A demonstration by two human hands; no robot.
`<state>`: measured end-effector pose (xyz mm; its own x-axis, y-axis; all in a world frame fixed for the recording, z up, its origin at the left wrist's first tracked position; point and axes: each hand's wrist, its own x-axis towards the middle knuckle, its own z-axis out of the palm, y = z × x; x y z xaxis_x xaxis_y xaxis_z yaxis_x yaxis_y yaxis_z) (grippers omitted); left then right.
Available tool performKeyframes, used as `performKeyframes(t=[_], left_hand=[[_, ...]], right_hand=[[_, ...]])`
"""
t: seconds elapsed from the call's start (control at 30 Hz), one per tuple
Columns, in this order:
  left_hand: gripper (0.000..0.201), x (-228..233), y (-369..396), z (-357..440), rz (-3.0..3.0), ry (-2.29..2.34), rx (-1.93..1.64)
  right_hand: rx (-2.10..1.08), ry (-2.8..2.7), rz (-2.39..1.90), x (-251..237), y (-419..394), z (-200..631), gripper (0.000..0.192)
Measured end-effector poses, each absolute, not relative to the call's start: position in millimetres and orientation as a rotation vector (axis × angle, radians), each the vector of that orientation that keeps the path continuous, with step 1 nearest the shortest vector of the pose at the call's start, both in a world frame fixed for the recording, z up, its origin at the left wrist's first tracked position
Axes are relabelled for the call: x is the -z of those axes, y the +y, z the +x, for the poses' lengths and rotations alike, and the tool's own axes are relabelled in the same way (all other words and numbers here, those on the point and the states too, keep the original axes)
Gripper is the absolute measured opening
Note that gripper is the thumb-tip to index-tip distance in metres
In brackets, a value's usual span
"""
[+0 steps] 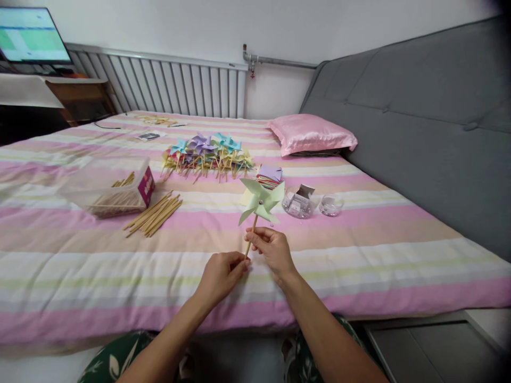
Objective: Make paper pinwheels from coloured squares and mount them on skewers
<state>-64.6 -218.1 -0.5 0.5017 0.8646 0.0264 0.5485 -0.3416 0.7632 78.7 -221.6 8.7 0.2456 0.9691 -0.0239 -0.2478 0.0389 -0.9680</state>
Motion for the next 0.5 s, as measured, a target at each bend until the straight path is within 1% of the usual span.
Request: performKeyframes(t=[0.33,0.5], left_hand=[[0.031,0.9,-216.6,-63.8,2.016,1.145,-0.577],[0.035,2.2,-216.3,-65.1,2.004,1.184,-0.566]], right_hand=[[-1.147,-0.869,-1.126,-8.0,-222.7,76.6,0.021],[-1.088,-0.828,-1.106,-7.8,-221.9,78.2,0.028]])
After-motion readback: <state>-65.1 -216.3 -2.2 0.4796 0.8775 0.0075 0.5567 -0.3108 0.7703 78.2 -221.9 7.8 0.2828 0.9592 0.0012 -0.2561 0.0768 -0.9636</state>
